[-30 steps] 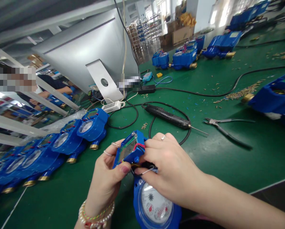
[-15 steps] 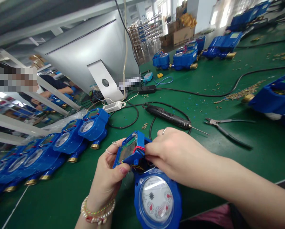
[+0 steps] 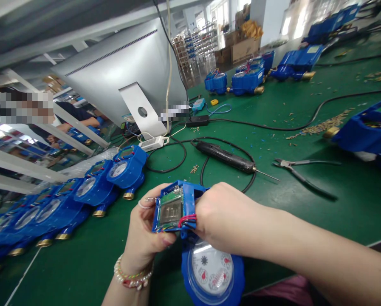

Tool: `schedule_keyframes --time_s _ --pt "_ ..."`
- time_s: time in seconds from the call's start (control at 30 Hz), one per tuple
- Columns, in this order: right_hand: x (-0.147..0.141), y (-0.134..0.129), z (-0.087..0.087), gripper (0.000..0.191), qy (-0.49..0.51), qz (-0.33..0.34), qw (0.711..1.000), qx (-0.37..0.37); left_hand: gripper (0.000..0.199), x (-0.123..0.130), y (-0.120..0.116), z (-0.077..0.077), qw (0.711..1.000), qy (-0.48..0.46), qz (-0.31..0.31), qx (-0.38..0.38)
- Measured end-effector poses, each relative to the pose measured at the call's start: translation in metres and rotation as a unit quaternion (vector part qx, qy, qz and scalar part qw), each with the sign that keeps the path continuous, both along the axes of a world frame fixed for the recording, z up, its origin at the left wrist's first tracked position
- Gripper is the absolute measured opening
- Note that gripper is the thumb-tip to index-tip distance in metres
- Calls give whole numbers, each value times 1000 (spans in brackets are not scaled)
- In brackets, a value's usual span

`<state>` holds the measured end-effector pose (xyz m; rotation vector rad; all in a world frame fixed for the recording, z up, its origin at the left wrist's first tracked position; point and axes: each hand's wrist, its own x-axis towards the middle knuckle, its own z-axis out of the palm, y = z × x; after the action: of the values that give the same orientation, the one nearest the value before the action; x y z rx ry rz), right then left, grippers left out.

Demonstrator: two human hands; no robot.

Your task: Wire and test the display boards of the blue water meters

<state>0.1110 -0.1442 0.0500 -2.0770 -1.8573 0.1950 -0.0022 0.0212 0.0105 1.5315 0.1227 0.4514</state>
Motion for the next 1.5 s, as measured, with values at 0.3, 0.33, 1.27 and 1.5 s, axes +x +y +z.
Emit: schedule_keyframes --time_s 0.3,0.33,1.27,1.5 --pt "7 -1 5 12 120 -5 993 14 71 6 -6 2 1000 8 28 -9" --pt "7 -1 6 12 132 -2 991 11 71 6 -5 2 999 9 29 -10" --pt "1 -28 15 8 -66 -139 987 39 70 8 -3 -2 997 17 15 -79" --pt "3 -30 11 16 208 -133 965 83 72 6 0 -5 996 17 7 -82"
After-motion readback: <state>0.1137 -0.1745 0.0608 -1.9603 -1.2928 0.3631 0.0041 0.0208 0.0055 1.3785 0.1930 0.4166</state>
